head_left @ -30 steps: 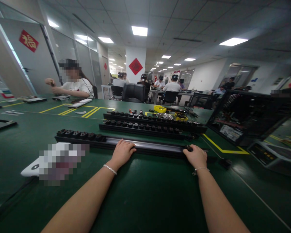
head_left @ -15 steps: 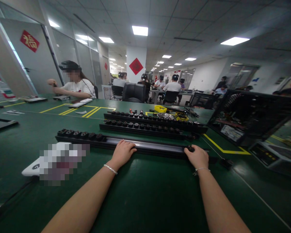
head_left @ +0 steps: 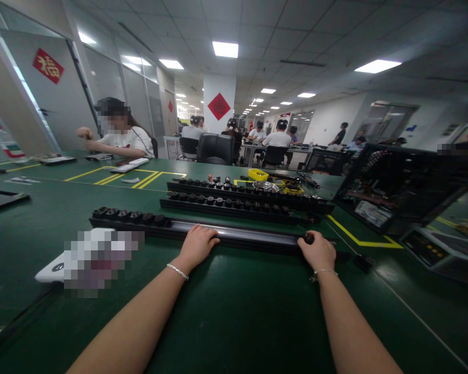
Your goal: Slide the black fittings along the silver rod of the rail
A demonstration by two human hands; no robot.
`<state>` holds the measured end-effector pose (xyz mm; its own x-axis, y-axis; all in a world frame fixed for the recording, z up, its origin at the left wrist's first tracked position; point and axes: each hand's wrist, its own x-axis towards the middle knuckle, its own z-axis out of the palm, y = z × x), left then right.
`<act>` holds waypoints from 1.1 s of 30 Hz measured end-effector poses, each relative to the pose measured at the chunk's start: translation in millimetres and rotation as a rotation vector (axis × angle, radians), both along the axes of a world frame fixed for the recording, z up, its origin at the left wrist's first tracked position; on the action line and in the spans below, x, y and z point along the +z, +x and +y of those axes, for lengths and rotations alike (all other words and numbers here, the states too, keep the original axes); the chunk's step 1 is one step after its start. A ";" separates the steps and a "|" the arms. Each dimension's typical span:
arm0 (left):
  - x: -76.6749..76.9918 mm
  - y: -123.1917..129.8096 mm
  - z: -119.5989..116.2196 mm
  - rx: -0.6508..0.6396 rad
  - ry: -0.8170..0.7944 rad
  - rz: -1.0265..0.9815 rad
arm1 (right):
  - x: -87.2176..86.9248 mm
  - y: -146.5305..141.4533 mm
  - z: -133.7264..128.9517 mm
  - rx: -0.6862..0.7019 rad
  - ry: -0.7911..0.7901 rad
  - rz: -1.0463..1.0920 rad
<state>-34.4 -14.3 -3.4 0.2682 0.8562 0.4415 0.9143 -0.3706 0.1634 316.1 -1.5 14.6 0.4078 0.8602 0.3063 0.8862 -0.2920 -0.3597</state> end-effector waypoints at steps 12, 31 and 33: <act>2.3 1.0 -0.9 0.002 -0.015 0.007 | -2.0 4.6 2.0 -0.032 0.003 0.054; -1.1 -1.2 1.6 -0.008 -0.003 0.011 | -4.7 10.7 2.1 -0.051 0.042 0.017; -1.5 -1.4 1.6 -0.011 0.005 0.011 | -5.1 11.3 2.1 -0.052 0.039 0.005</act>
